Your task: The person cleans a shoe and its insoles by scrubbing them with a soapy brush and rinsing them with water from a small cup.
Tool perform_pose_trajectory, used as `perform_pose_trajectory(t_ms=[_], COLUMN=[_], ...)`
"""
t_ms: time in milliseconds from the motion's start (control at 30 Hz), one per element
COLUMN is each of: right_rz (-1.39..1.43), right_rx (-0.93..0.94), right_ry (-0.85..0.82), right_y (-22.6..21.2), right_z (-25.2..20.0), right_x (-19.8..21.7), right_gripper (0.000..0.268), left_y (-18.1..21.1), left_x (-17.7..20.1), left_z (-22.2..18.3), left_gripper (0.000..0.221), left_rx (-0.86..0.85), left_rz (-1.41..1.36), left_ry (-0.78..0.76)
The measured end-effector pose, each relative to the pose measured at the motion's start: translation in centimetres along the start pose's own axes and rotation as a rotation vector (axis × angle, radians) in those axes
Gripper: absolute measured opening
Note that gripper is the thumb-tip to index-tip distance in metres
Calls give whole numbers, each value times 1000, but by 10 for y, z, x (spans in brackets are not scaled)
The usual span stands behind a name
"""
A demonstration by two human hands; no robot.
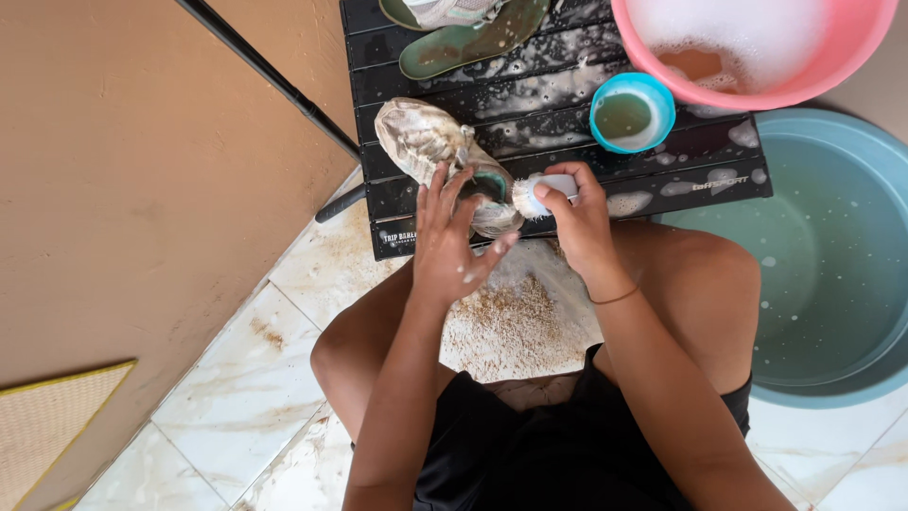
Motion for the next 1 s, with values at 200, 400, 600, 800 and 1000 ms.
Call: perform_pose_trajectory(t_ms=[200, 400, 600, 800, 1000], right_rz=[-81, -149, -283, -289, -143], right_rx=[49, 250, 514, 513, 321], right_ry=[-67, -52, 70, -18, 40], right_y=[-3, -5, -23, -65, 0], right_z=[7, -6, -8, -24, -6], right_x=[17, -5, -9, -7, -9], right_gripper=[42, 40, 37, 43, 42], left_y=[-50, -45, -60, -37, -2], left_x=[-8, -8, -19, -6, 11], left_z=[12, 11, 12, 4, 10], left_gripper=[13, 23, 28, 36, 50], left_rx=[-144, -231, -288, -180, 39], left_rz=[-508, -641, -640, -318, 77], left_ry=[19, 91, 190, 60, -31])
Point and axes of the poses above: each hand's wrist, its own z-axis towards the middle knuckle, its own x-axis out of the back of the hand, y = z × x, the point moved 1 cm from there along z, towards the middle knuckle, and after that the axes turned 14 degrees about -z, right-handed, at the moved point
